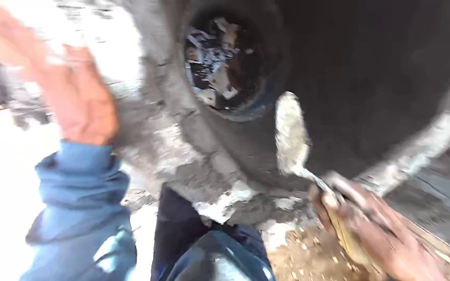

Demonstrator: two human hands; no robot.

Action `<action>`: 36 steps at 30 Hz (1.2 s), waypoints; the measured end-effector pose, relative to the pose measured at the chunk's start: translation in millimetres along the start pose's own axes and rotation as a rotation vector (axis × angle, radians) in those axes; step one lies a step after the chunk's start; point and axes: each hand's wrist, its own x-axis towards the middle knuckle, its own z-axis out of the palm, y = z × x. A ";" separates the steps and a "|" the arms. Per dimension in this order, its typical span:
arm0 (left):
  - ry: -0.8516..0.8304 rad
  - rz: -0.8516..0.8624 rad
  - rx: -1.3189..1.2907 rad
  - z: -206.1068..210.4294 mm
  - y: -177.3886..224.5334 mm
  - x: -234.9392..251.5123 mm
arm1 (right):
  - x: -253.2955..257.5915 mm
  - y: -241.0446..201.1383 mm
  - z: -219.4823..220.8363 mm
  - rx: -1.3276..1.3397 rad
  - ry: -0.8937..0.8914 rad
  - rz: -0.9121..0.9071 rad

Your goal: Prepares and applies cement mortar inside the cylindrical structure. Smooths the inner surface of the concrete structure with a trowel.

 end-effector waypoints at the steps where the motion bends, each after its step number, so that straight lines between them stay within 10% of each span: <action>1: 0.062 0.057 -0.100 -17.7 4.6 -2.7 | -11.4 -3.9 18.4 -0.001 -0.071 -0.053; 7: 0.560 -0.205 -0.375 -92.9 -114.3 -162.5 | -30.7 -1.4 175.3 -0.350 -0.315 -0.241; 10: 0.423 -0.651 -0.316 -70.2 -170.7 -257.4 | -3.1 30.1 269.5 -0.617 -0.378 -0.060; 13: 0.154 -0.697 -0.265 -19.3 -224.7 -305.2 | 62.9 78.3 341.9 -0.743 -0.365 0.174; 23: -0.263 -0.805 -0.148 139.3 -380.7 -192.6 | 344.0 198.5 457.7 -1.018 -0.112 0.217; 29: -0.310 -0.895 -0.189 173.4 -477.8 -176.0 | 405.3 247.0 488.4 -1.104 -0.122 0.170; 36: -0.123 -1.127 -0.736 179.3 -496.9 -241.9 | 432.9 259.4 491.7 -1.025 -0.305 0.103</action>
